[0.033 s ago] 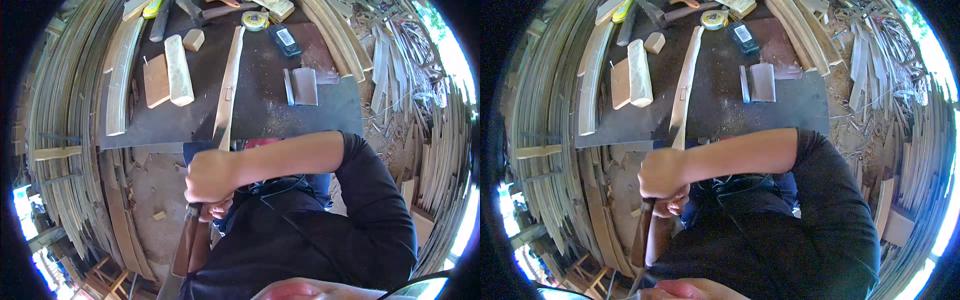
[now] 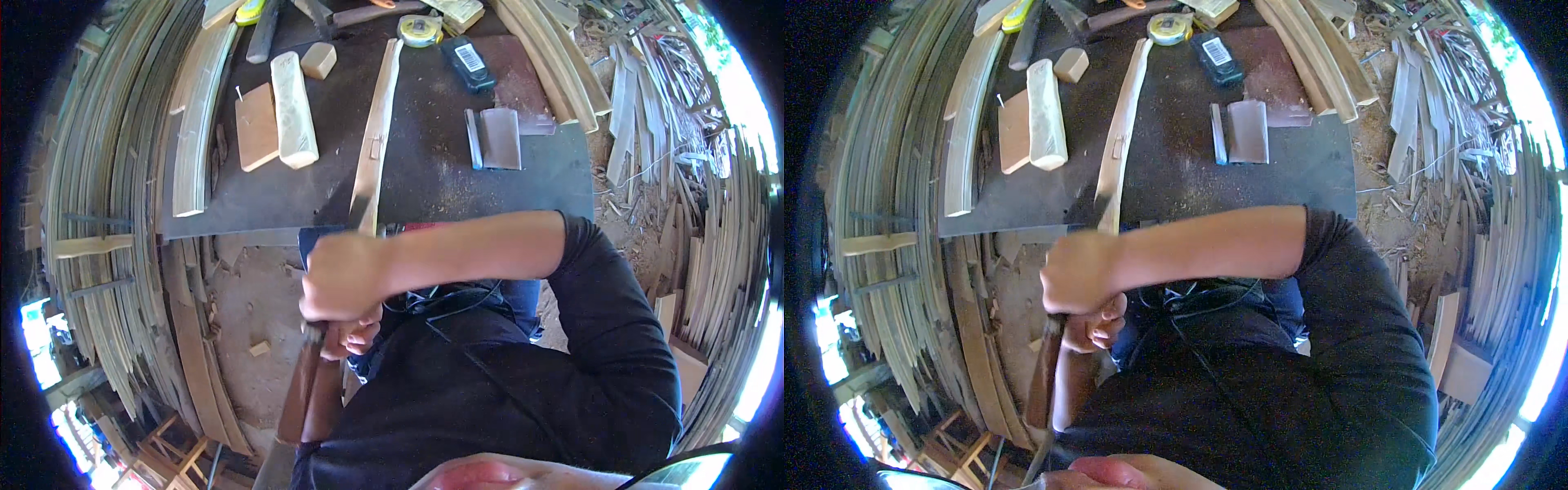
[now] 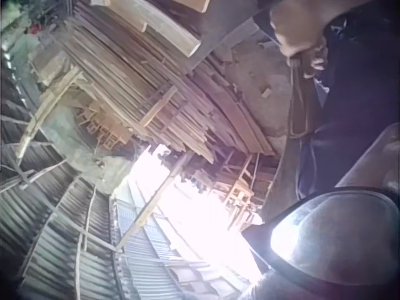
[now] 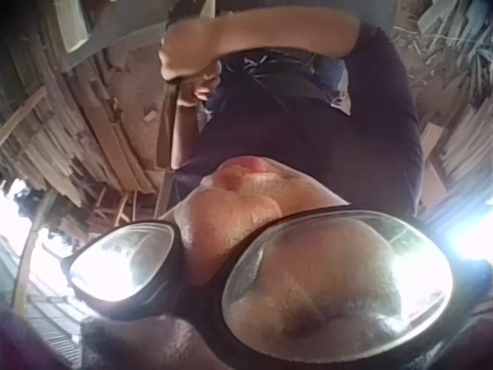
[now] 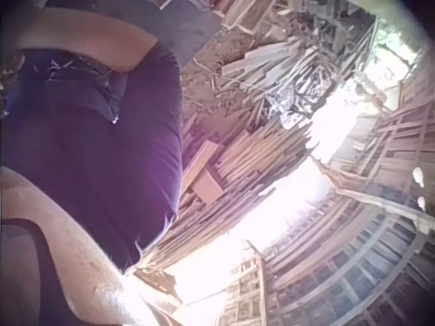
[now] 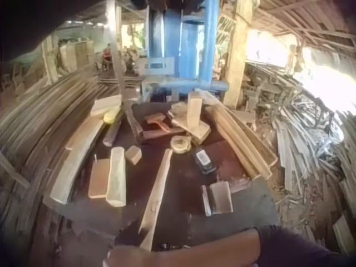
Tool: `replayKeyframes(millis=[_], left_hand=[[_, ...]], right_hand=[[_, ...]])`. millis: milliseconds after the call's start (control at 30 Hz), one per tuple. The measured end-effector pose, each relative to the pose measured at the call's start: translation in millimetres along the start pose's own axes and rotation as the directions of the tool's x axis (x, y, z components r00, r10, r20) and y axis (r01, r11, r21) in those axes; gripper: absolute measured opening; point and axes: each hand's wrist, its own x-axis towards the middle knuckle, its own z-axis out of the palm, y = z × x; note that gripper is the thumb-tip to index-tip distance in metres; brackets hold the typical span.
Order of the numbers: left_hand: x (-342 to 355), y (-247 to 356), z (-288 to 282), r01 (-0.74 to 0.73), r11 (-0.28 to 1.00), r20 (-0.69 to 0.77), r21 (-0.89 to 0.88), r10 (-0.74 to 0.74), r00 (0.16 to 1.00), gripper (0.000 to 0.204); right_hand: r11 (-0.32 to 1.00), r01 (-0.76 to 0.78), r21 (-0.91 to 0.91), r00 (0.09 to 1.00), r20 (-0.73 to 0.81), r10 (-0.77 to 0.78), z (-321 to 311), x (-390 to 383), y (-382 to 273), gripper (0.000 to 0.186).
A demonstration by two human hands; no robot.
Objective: The person carves a long piece of wood using a chisel and a wooden mallet. They hold the wood vertically and strike the chisel to remove shavings, then rotate the wood to work on different sides.
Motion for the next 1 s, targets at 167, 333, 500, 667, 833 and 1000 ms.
replayKeyframes(millis=[167, 333, 500, 667, 833, 1000], left_hand=[[17, 22, 77, -0.029, 0.999, -0.233, 0.029, 0.035, 0.972, 0.059], [-10, -28, -28, 0.089, 0.830, -0.652, 0.550, 0.361, 0.666, 0.057], [14, 24, 89, -0.052, 0.992, -0.200, -0.119, 0.028, 0.979, 0.042], [6, 12, 54, -0.080, 0.992, -0.117, 0.096, 0.091, 0.989, 0.038], [12, 20, 68, -0.042, 0.998, -0.306, 0.040, 0.053, 0.951, 0.040], [-5, 3, 18, -0.151, 0.939, -0.421, 0.308, 0.277, 0.864, 0.045]], right_hand=[[0.997, -0.071, 0.003, 0.997, 0.022, 0.071, -15, -2, 12, 0.019], [0.987, 0.127, 0.099, 0.991, -0.050, -0.123, -1, 3, -21, 0.025], [0.996, -0.074, 0.040, 0.990, -0.118, 0.078, -15, -2, 22, 0.029], [0.978, 0.099, 0.181, 0.993, -0.084, -0.084, -13, -5, -24, 0.027], [0.992, -0.013, 0.126, 0.988, -0.152, 0.032, -16, -1, -9, 0.025], [1.000, 0.023, 0.006, 0.992, -0.124, -0.022, -1, -8, -38, 0.025]])
